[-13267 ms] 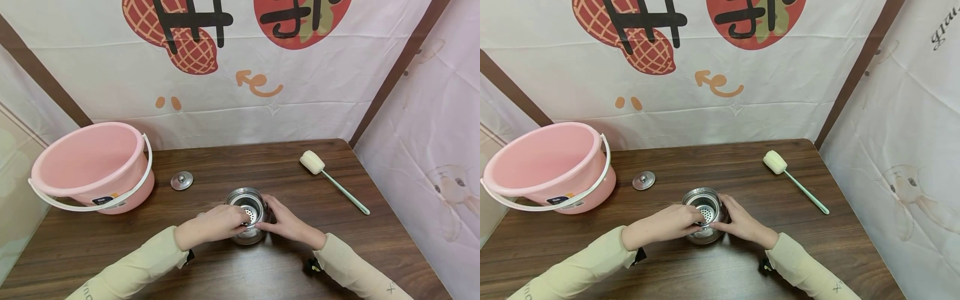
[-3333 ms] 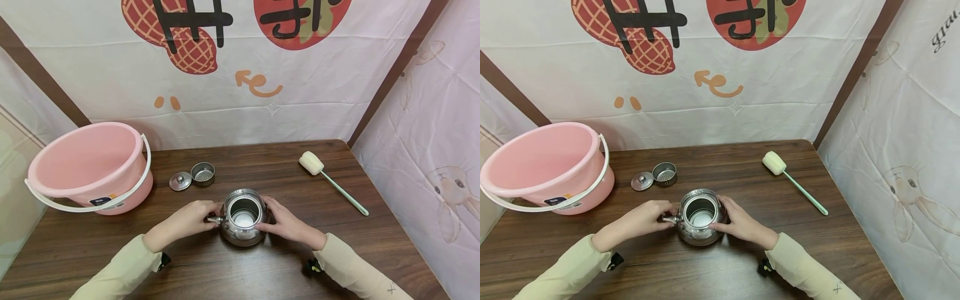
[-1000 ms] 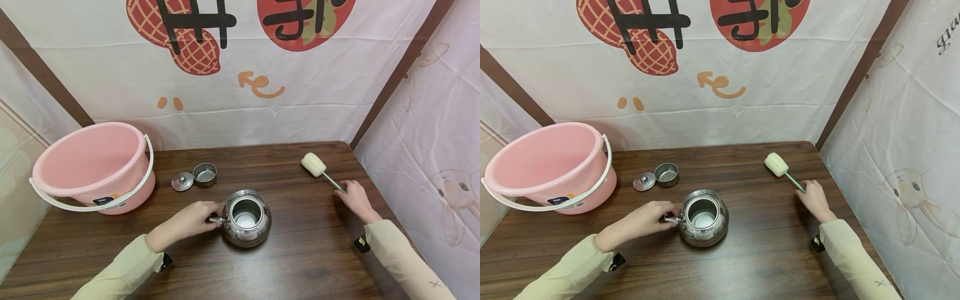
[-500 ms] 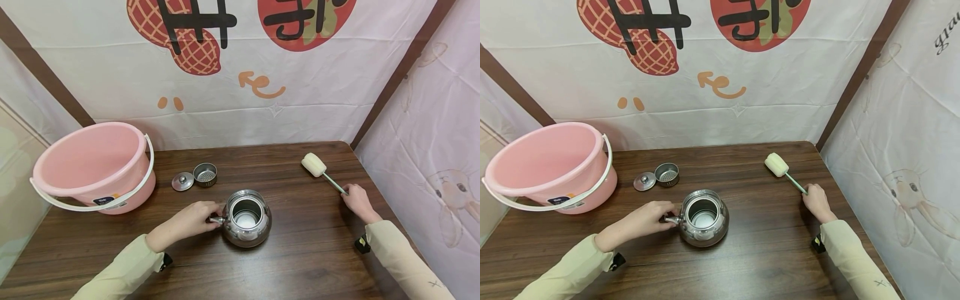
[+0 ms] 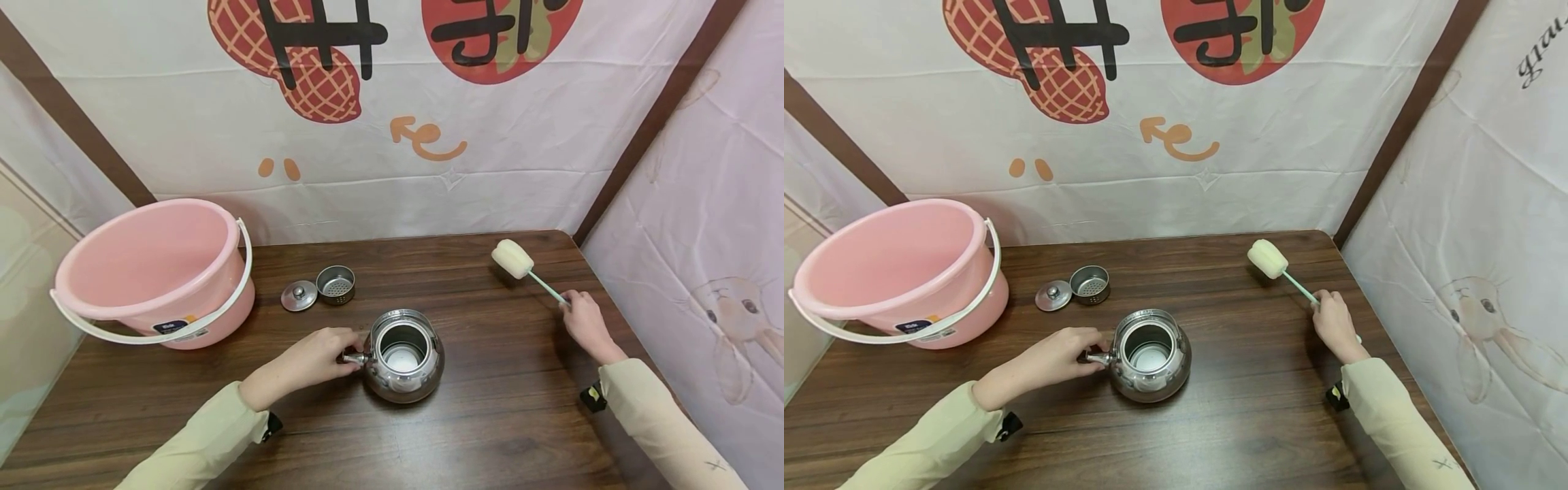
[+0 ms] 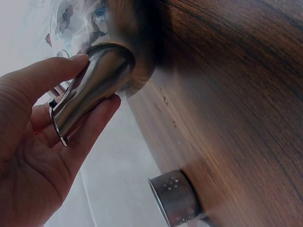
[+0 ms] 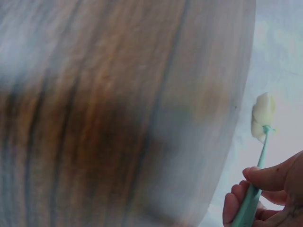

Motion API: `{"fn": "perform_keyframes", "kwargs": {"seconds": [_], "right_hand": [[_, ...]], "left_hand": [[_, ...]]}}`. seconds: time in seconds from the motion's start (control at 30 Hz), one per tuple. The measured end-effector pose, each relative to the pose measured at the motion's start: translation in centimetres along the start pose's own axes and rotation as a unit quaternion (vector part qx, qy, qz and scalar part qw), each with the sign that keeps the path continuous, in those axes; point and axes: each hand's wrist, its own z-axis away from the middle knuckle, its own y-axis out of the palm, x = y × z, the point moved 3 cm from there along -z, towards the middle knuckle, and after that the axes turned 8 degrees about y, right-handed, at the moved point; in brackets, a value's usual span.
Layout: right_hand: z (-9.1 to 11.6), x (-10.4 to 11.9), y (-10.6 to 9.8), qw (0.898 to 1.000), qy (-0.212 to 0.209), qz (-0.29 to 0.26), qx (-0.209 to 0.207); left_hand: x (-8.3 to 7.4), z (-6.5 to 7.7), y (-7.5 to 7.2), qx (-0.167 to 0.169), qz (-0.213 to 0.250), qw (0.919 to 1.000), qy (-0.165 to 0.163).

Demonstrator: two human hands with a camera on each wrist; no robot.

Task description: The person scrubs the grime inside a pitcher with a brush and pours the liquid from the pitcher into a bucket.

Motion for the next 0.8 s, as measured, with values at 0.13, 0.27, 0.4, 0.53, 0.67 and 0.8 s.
{"fn": "perform_keyframes", "kwargs": {"seconds": [0.13,0.27,0.4,0.53,0.67,0.8], "right_hand": [[0.1,0.8,-0.5,1.0,-0.015,-0.017,-0.014],[0.3,1.8,-0.9,0.999,-0.023,-0.025,-0.017],[0.5,2.8,-1.2,0.998,-0.036,-0.032,-0.03],[0.7,3.8,-1.4,0.997,-0.052,-0.038,-0.035],[0.8,4.6,-1.6,0.997,-0.056,-0.04,-0.031],[1.1,5.3,-1.7,0.997,-0.058,-0.04,-0.028]], "left_hand": [[0.0,0.0,0.0,0.0,0.001,1.0,-0.001],[0.0,0.0,0.0,-0.001,0.001,1.0,-0.002],[0.0,0.0,0.0,0.0,0.004,1.0,-0.002],[0.0,0.0,0.0,-0.001,0.005,1.0,-0.001],[0.0,0.0,0.0,-0.003,0.004,1.0,0.001],[0.1,0.0,0.1,-0.003,0.003,1.0,0.0]]}}
